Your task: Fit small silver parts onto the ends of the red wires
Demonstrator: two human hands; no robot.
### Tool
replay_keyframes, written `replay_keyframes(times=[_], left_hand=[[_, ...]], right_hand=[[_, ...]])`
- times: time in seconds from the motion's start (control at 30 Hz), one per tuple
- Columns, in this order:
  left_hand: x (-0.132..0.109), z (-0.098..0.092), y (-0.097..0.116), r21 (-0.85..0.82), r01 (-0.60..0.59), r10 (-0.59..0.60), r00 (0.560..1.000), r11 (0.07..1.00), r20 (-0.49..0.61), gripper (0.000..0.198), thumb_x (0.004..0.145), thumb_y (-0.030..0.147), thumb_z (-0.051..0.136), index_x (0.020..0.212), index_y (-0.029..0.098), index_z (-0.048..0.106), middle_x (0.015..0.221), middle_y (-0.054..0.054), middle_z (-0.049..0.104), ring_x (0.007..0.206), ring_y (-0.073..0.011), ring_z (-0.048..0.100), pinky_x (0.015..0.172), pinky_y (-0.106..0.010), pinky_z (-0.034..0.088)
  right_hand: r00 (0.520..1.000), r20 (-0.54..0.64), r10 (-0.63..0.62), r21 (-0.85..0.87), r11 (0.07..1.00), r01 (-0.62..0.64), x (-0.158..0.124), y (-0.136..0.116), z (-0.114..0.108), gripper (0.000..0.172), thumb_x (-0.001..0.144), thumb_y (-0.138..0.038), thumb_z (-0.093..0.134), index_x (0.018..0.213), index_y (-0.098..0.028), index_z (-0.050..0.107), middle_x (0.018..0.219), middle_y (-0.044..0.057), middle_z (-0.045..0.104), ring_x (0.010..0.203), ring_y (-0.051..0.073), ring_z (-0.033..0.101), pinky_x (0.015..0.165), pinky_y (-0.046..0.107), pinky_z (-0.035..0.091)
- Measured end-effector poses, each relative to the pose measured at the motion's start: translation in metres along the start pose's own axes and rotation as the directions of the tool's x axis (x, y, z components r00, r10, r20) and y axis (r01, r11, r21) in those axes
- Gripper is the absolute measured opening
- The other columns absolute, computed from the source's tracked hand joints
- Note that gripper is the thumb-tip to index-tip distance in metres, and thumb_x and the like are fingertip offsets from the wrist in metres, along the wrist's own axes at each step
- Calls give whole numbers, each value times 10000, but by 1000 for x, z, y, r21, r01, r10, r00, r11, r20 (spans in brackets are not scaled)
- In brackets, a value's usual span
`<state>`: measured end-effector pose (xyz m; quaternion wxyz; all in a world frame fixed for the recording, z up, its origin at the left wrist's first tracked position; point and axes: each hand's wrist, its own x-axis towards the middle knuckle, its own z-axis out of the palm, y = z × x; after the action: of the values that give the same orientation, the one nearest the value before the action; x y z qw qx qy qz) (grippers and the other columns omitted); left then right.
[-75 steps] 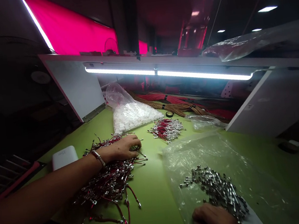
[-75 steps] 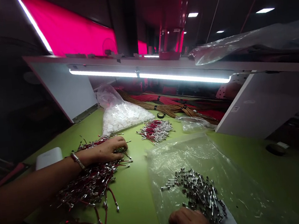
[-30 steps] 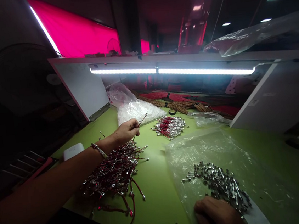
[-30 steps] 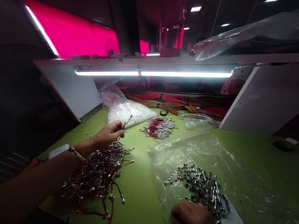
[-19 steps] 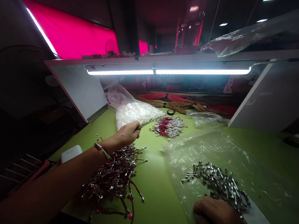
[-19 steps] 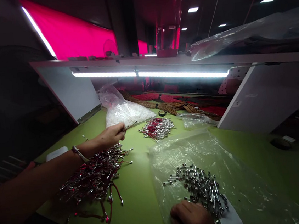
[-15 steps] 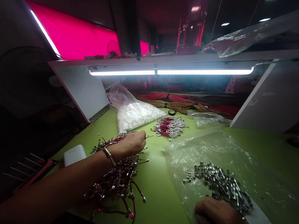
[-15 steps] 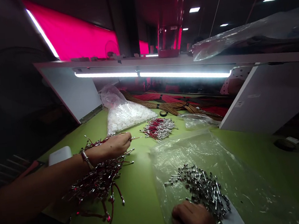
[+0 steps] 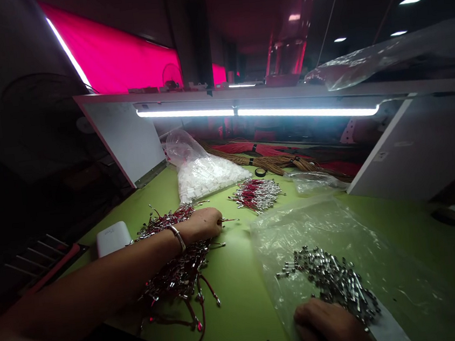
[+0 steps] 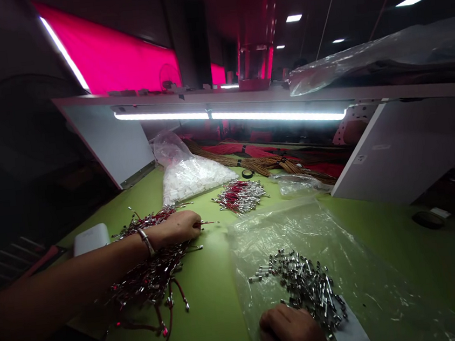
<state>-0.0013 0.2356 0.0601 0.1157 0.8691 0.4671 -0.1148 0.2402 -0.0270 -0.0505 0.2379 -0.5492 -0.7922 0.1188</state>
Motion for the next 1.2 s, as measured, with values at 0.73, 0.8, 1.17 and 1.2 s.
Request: replay_keyframes(times=[0.73, 0.8, 1.17, 1.2], left_hand=[[-15, 4, -11, -501, -127, -105, 907, 856, -408, 340, 1046, 379, 264, 958, 178, 523, 759, 12, 542, 605, -123, 527, 556, -258, 451], [-11, 4, -11, -458, -9, -153, 937, 889, -314, 292, 1011, 403, 451, 988, 149, 593, 843, -12, 610, 684, -140, 590, 612, -284, 505], [6, 6, 21, -258, 264, -252, 965, 929, 77, 354, 938, 338, 634, 1242, 162, 599, 1254, -106, 621, 1062, -250, 639, 888, -450, 554], [8, 5, 22, -283, 265, -250, 964, 922, 91, 353, 938, 339, 634, 1242, 162, 599, 1255, -105, 620, 1064, -251, 639, 889, -451, 554]], right_hand=[[1000, 2, -21, 25, 999, 21, 5, -7, -11, 99, 927, -153, 523, 887, -228, 572, 793, -2, 678, 699, 154, 664, 631, 250, 462], [1000, 4, -13, 23, 1000, 13, 5, -8, -12, 104, 927, -149, 517, 887, -227, 574, 797, 3, 682, 704, 158, 667, 634, 253, 466], [1000, 20, 4, 31, 1000, -5, 4, -11, -13, 110, 929, -149, 509, 883, -229, 570, 803, 3, 674, 716, 164, 659, 637, 260, 457], [1000, 25, 6, 30, 1000, -7, 4, -11, -13, 110, 927, -148, 509, 883, -228, 569, 804, 3, 672, 717, 165, 658, 638, 263, 456]])
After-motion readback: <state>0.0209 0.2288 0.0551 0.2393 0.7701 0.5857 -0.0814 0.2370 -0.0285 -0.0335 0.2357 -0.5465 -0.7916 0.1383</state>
